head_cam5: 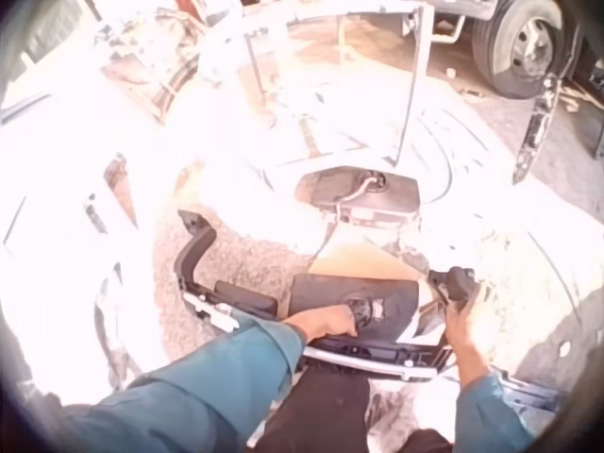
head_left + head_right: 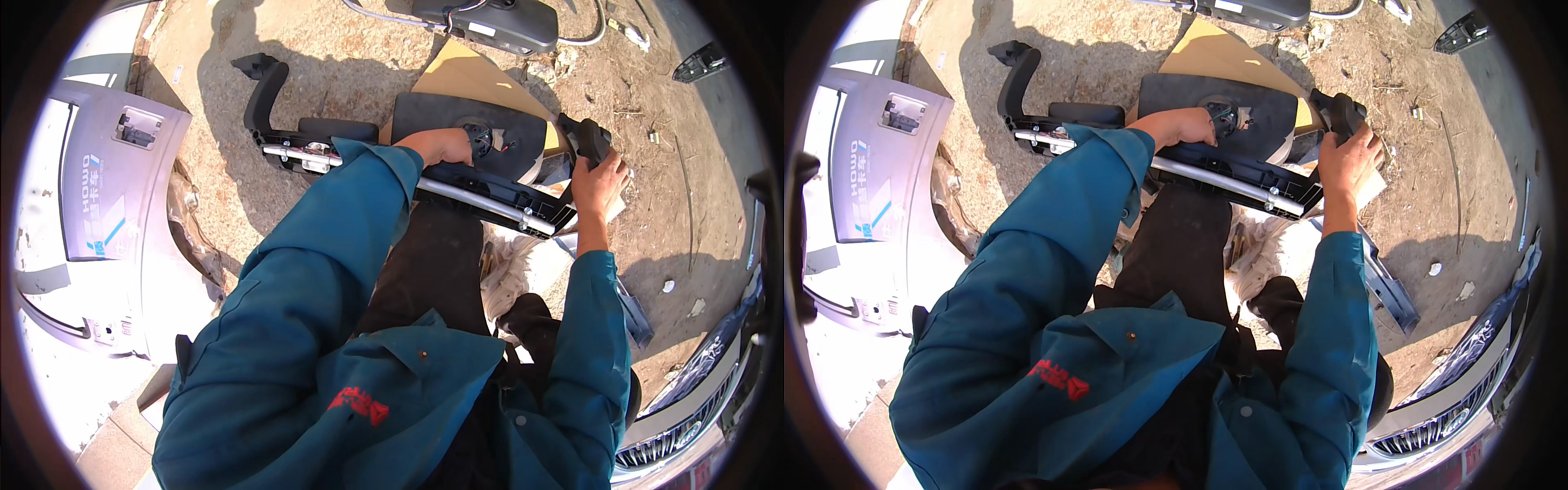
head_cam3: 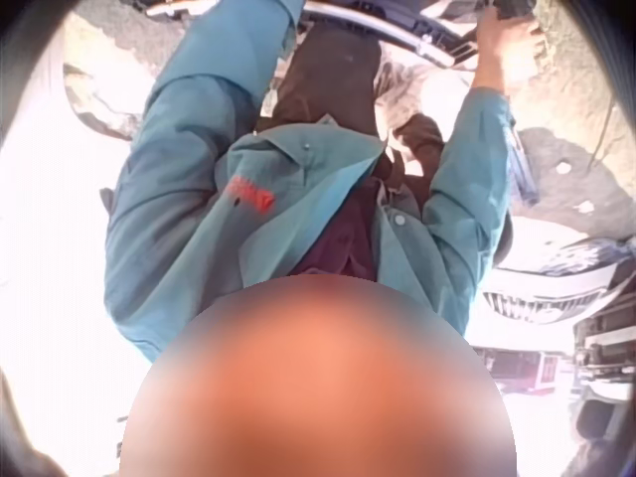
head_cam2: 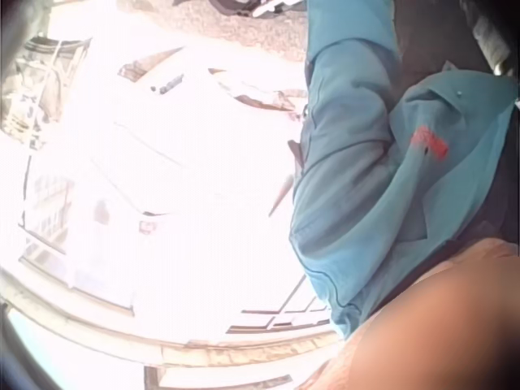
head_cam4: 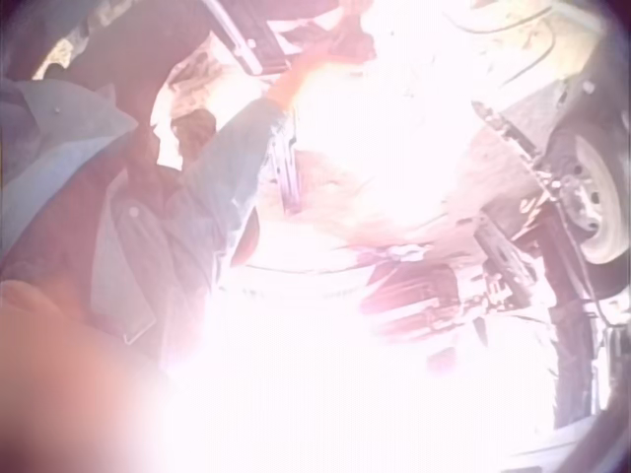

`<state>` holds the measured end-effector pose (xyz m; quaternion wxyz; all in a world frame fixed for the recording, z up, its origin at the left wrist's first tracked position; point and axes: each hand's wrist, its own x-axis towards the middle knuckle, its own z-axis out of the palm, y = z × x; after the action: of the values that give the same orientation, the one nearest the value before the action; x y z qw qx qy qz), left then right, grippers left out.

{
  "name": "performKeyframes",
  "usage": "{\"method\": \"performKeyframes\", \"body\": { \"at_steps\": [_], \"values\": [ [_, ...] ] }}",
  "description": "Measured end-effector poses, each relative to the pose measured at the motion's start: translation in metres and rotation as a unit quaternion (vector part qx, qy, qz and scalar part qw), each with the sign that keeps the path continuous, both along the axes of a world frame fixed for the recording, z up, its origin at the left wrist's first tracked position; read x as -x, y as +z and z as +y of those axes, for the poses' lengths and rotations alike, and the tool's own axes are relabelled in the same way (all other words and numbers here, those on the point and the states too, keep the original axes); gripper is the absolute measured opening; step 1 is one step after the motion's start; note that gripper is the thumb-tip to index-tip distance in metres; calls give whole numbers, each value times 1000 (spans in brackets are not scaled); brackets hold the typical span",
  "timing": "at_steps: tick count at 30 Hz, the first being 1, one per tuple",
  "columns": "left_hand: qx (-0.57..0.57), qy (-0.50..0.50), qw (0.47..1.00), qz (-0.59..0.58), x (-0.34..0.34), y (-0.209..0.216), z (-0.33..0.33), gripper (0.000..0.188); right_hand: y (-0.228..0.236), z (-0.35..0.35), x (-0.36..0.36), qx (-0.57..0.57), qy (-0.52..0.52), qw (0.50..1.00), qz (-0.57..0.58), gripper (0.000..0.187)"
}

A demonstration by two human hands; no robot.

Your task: The person assembles a car part by hand, connecting wires and securing components with a power drill. They manipulate wires, a metal rod, and a plastic housing, then use a drill to fasten screws.

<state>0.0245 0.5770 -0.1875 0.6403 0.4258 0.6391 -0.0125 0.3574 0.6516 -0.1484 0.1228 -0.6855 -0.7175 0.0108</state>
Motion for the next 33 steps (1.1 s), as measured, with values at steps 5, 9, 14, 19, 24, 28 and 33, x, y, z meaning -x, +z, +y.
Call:
{"method": "performKeyframes", "body": {
  "at_steps": [5,9,14,19,24,28,33],
  "values": [
    [15,-7,997,73,-7,16,6,42,44,-12,43,129,130,966,182,19],
    [25,11,996,87,-9,35,3,44,68,-27,78,457,234,836,196,26],
    [11,-60,995,81,-7,35,1,59,39,-45,106,446,261,816,260,44],
    [13,-73,996,48,-3,44,1,63,29,-45,125,509,224,769,315,43],
    [40,-209,972,101,12,69,7,60,13,-42,137,557,276,743,249,43],
    [-361,-132,892,240,3,113,-50,37,10,-38,135,559,274,735,270,42],
    [-403,-77,877,250,-39,120,-101,38,-7,-35,144,585,287,713,259,45]
  ]
}}
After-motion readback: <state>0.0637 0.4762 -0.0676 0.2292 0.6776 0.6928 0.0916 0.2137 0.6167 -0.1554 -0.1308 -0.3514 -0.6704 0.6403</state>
